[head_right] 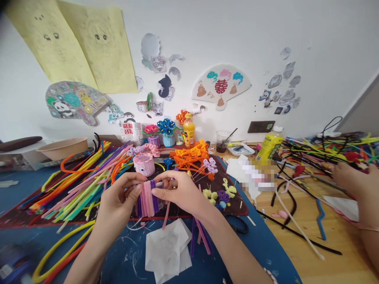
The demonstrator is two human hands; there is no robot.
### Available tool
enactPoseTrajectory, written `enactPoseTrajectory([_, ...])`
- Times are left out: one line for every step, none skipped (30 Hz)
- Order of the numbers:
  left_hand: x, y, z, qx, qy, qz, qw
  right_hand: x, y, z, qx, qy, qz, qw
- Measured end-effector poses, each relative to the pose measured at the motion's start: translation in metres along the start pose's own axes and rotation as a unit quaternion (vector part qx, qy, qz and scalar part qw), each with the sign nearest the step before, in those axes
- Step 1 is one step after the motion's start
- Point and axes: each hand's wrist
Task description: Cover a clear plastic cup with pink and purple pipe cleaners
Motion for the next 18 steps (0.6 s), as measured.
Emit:
enactPoseTrajectory([0.0003, -0.0002, -0.0001, -0.001, 0.000, 0.002, 1.000, 0.0000, -0.0004, -0.0004, -0.009, 0.009, -0.002, 1.000])
enactPoseTrajectory([0.0005, -0.0004, -0.0002, -0.002, 0.000, 0.002, 1.000, 0.0002, -0.0009, -0.0005, -0.016, 0.016, -0.004, 1.000])
enactPoseTrajectory([0.0007, -0.0005, -0.0003, -0.004, 0.001, 0.002, 1.000, 0.0005, -0.0013, -0.0003, -0.021, 0.021, -0.004, 1.000])
enactPoseTrajectory([0.0008, -0.0005, -0.0004, -0.005, 0.003, 0.003, 1.000, 0.0009, -0.0016, 0.0002, -0.025, 0.022, -0.003, 0.999])
enactPoseTrajectory([0.0010, -0.0005, -0.0003, -0.007, 0.005, 0.004, 1.000, 0.0012, -0.0018, 0.0008, -0.027, 0.022, -0.001, 0.999])
enactPoseTrajectory([0.0011, -0.0004, -0.0002, -0.008, 0.007, 0.006, 1.000, 0.0015, -0.0018, 0.0015, -0.030, 0.018, 0.001, 0.999])
enactPoseTrajectory([0.0011, -0.0003, 0.0001, -0.009, 0.009, 0.009, 1.000, 0.0017, -0.0017, 0.0023, -0.036, 0.013, 0.002, 0.999])
enactPoseTrajectory([0.0011, -0.0002, 0.0003, -0.008, 0.011, 0.011, 1.000, 0.0017, -0.0013, 0.0031, -0.043, 0.009, 0.001, 0.999])
enactPoseTrajectory([0.0011, -0.0001, 0.0005, -0.008, 0.012, 0.013, 1.000, 0.0015, -0.0006, 0.0039, -0.051, 0.004, -0.003, 0.999])
enactPoseTrajectory([0.0010, -0.0001, 0.0007, -0.006, 0.012, 0.014, 1.000, 0.0012, 0.0002, 0.0047, -0.061, -0.002, -0.011, 0.998])
enactPoseTrajectory([0.0009, -0.0001, 0.0007, -0.002, 0.012, 0.014, 1.000, 0.0009, 0.0011, 0.0053, -0.072, -0.007, -0.022, 0.997])
enactPoseTrajectory([0.0008, -0.0001, 0.0006, 0.002, 0.012, 0.014, 1.000, 0.0004, 0.0021, 0.0059, -0.081, -0.012, -0.032, 0.996])
enactPoseTrajectory([0.0007, -0.0001, 0.0004, 0.006, 0.011, 0.014, 1.000, -0.0002, 0.0031, 0.0063, -0.087, -0.015, -0.041, 0.995])
enactPoseTrajectory([0.0006, -0.0001, 0.0001, 0.009, 0.012, 0.015, 1.000, -0.0008, 0.0039, 0.0066, -0.092, -0.018, -0.049, 0.994])
enactPoseTrajectory([0.0007, -0.0002, -0.0001, 0.010, 0.012, 0.015, 1.000, -0.0014, 0.0045, 0.0068, -0.095, -0.021, -0.055, 0.994])
enactPoseTrajectory([0.0008, -0.0002, -0.0003, 0.009, 0.012, 0.016, 1.000, -0.0021, 0.0049, 0.0067, -0.096, -0.024, -0.059, 0.993])
enactPoseTrajectory([0.0011, -0.0001, -0.0003, 0.009, 0.013, 0.017, 1.000, -0.0028, 0.0050, 0.0065, -0.095, -0.029, -0.065, 0.993])
enactPoseTrajectory([0.0014, 0.0000, -0.0003, 0.009, 0.013, 0.017, 1.000, -0.0034, 0.0049, 0.0062, -0.094, -0.036, -0.072, 0.992])
Point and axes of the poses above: each hand's wrist, its own x-axis towards the middle knuckle, its own y-axis out of the back of the hand, z = x × y, and after that the axes turned 9 degrees about x, right-handed
